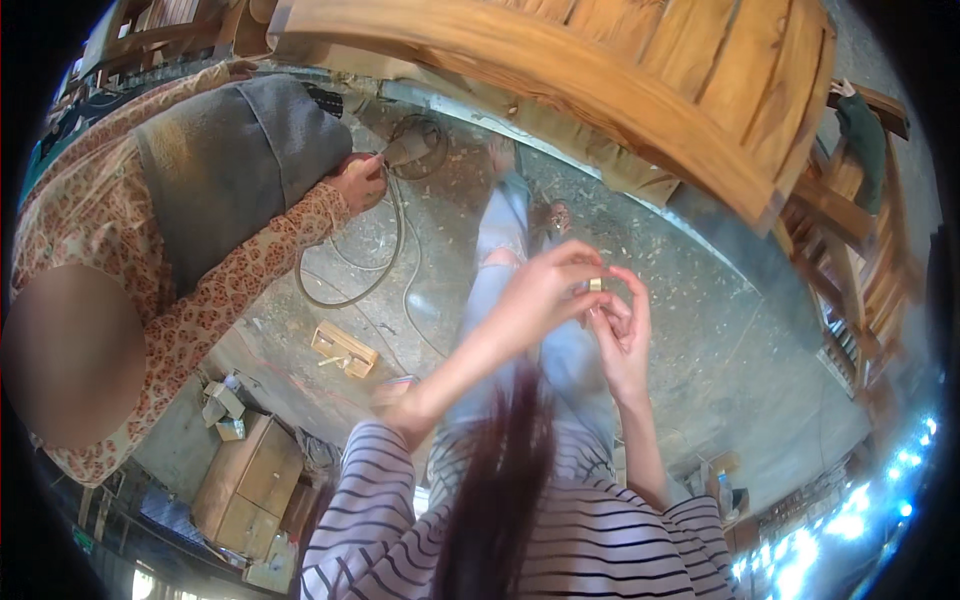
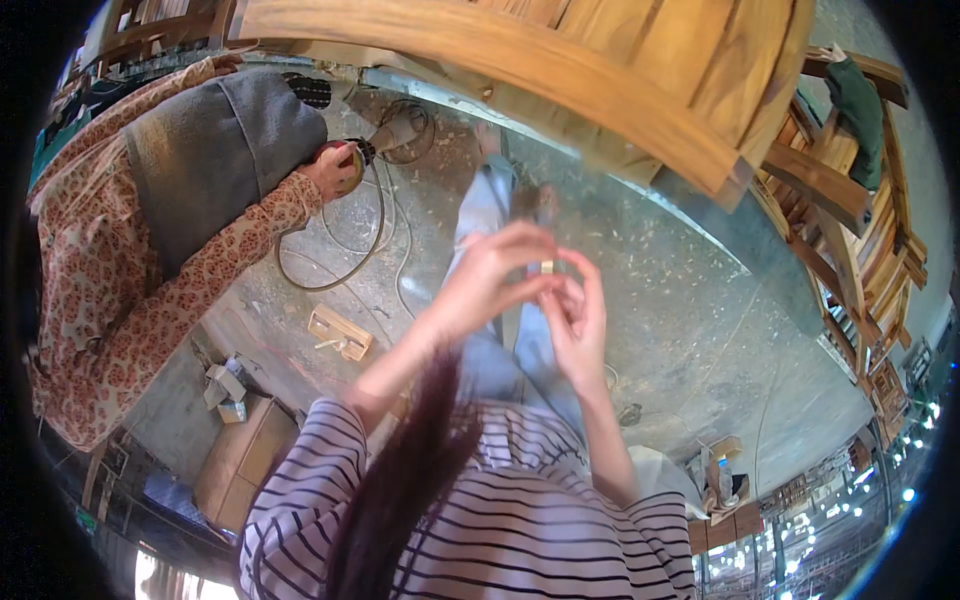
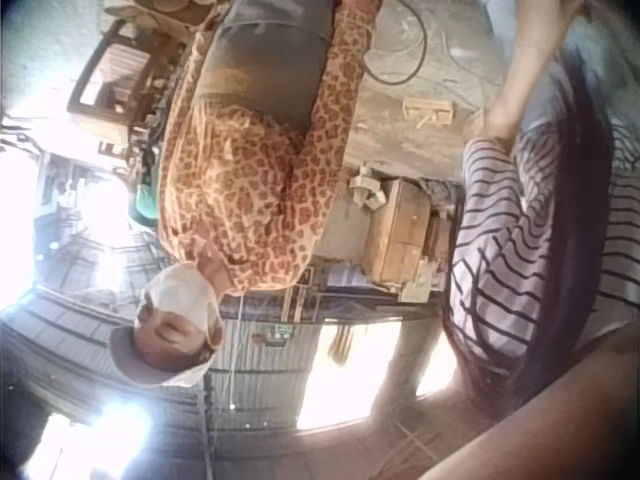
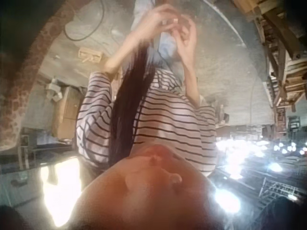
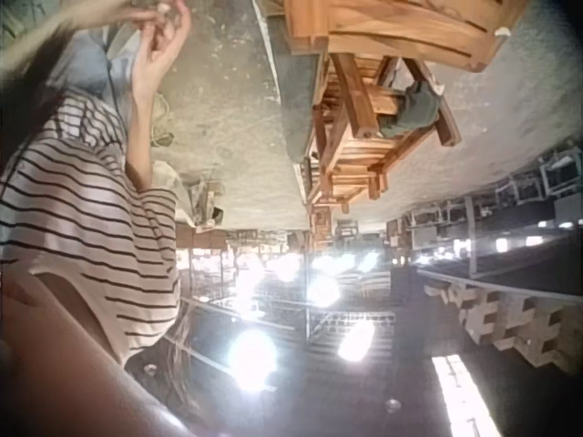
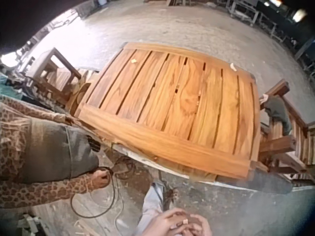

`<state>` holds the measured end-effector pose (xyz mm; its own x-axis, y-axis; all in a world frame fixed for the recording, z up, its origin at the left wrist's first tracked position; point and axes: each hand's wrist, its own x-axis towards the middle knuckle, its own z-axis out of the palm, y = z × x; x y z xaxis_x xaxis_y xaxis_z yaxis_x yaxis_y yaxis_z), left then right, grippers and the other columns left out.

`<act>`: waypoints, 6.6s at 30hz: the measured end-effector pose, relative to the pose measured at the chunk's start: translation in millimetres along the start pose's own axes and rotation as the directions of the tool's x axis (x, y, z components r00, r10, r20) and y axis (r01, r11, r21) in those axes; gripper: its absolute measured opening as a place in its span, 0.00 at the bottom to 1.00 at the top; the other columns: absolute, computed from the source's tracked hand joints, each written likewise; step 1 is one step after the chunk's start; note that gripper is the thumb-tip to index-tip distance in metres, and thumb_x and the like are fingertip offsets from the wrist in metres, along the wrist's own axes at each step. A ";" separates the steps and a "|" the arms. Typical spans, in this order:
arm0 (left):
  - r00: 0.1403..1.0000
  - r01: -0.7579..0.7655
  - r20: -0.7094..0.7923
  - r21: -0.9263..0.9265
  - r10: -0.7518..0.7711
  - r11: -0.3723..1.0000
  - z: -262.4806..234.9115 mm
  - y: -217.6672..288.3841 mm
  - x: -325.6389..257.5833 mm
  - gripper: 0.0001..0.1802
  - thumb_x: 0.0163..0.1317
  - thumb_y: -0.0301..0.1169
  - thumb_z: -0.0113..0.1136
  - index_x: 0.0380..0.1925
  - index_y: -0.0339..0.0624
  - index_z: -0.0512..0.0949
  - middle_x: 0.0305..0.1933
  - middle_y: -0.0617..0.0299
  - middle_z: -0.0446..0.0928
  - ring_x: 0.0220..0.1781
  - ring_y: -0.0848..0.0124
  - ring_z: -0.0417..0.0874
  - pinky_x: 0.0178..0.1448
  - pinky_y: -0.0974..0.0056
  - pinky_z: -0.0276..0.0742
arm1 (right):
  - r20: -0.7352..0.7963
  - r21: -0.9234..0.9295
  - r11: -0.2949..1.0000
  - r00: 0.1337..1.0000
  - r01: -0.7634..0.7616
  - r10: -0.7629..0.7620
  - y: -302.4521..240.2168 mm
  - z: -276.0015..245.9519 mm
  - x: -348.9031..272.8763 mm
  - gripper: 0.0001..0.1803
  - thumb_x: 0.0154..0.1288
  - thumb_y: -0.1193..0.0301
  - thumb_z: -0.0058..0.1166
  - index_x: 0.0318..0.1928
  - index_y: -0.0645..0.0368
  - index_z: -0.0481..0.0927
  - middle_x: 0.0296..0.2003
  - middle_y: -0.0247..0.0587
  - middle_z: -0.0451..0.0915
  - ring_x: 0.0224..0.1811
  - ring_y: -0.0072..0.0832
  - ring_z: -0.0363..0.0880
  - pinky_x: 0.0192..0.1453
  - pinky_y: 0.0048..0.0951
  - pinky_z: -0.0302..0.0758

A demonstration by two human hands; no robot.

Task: The recorder applies tape and wipes down a small wooden cabinet component on a factory production line.

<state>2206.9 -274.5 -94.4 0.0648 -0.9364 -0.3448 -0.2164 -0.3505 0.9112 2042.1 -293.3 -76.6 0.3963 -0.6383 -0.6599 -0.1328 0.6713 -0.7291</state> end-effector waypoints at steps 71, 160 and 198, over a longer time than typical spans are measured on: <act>0.892 0.129 -0.388 0.710 0.232 0.693 -282.7 117.6 343.7 0.35 0.72 0.50 0.41 0.75 0.58 0.49 0.80 0.54 0.40 0.80 0.49 0.39 0.70 0.25 0.29 | -0.787 -0.426 0.887 0.411 0.178 -0.460 -169.4 -88.8 187.0 0.13 0.77 0.75 0.36 0.58 0.63 0.65 0.54 0.49 0.74 0.53 0.31 0.75 0.57 0.31 0.70; 0.776 -0.565 0.348 0.012 0.526 0.825 25.4 242.7 374.9 0.23 0.49 0.34 0.72 0.48 0.45 0.81 0.51 0.60 0.79 0.56 0.60 0.78 0.61 0.52 0.70 | -0.554 -0.252 0.904 0.714 0.346 -0.428 -286.0 -140.2 147.9 0.24 0.67 0.87 0.44 0.62 0.60 0.61 0.55 0.47 0.70 0.58 0.35 0.73 0.58 0.30 0.72; 0.822 0.302 -0.569 0.423 -0.009 0.854 -342.1 66.8 265.7 0.70 0.42 0.53 0.77 0.76 0.48 0.38 0.68 0.42 0.64 0.70 0.52 0.65 0.66 0.47 0.64 | -0.479 -0.520 0.779 0.636 0.350 -0.605 -308.3 51.0 146.1 0.04 0.73 0.79 0.45 0.44 0.67 0.70 0.43 0.55 0.79 0.41 0.36 0.83 0.49 0.35 0.81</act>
<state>2542.9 -552.1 -48.0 0.6099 -0.7755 -0.1634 -0.5773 -0.5759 0.5789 2187.3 -574.4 61.1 -0.1023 -0.9926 -0.0656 -0.4373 0.1041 -0.8933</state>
